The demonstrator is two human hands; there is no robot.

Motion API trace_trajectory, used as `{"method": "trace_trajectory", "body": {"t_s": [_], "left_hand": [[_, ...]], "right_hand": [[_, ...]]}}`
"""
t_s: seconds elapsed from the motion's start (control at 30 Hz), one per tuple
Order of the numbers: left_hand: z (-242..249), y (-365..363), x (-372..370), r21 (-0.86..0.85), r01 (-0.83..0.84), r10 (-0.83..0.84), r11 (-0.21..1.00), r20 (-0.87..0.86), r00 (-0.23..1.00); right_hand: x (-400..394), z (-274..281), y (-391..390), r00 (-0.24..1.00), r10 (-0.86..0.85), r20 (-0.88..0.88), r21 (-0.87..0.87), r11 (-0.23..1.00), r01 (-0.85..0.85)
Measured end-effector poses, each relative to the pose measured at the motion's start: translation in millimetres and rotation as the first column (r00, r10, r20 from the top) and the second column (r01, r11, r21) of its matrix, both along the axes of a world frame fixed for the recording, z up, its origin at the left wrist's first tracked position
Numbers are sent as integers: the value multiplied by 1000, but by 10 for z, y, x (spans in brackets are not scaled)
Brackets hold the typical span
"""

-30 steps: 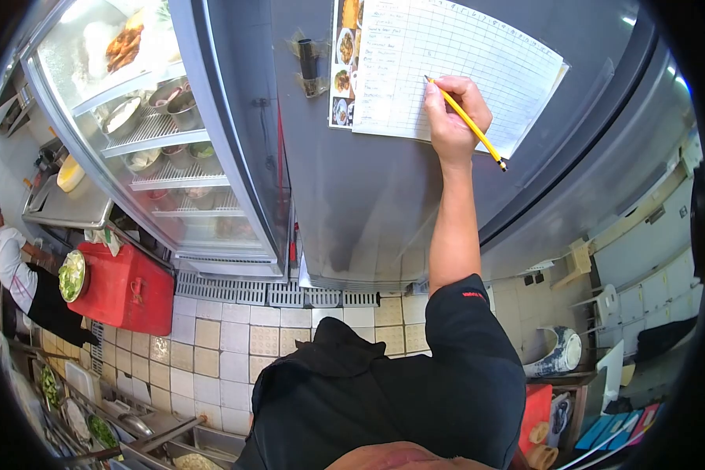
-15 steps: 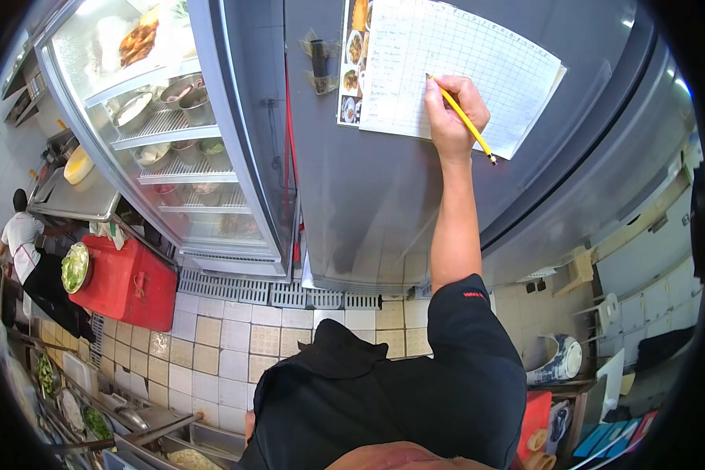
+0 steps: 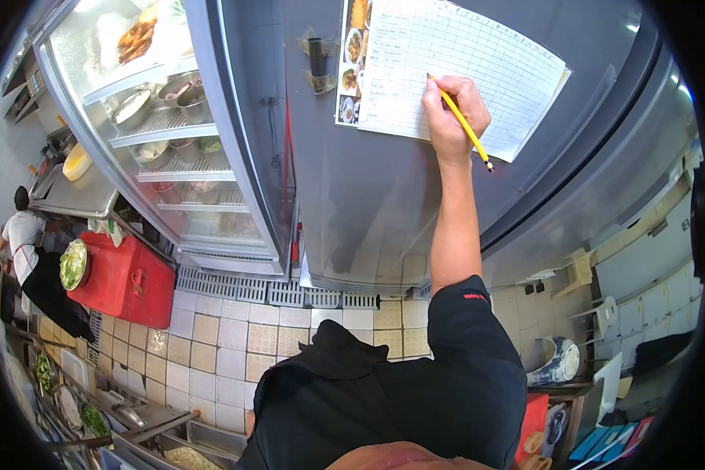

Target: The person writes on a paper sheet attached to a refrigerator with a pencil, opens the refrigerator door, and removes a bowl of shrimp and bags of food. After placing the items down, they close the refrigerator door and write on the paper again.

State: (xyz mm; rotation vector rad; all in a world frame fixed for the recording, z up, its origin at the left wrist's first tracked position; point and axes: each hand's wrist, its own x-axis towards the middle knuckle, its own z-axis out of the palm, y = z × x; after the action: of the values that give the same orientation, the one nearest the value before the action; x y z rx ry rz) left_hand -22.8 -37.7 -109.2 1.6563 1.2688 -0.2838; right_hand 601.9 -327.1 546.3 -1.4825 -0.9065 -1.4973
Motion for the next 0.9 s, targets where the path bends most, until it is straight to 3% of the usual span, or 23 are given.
{"method": "trace_trajectory", "body": {"t_s": [0.4, 0.5, 0.6, 0.87, 0.9], "left_hand": [[29, 55, -26, 29, 23, -24, 999, 22, 999], [29, 47, -35, 34, 24, -25, 999, 24, 999], [17, 47, -18, 44, 30, -31, 999, 25, 999], [3, 41, 89, 180, 122, -133, 976, 50, 990], [16, 41, 17, 133, 87, -93, 987, 36, 995]], "right_hand": [[17, 15, 6, 1000, 0, 4, 29, 1000, 0], [65, -46, -121, 972, 183, -149, 11, 983, -183], [24, -69, -176, 952, 231, -199, 33, 973, -230], [35, -159, -130, 966, 193, -174, 67, 981, -184], [29, -163, -119, 968, 186, -168, 70, 982, -177]]}}
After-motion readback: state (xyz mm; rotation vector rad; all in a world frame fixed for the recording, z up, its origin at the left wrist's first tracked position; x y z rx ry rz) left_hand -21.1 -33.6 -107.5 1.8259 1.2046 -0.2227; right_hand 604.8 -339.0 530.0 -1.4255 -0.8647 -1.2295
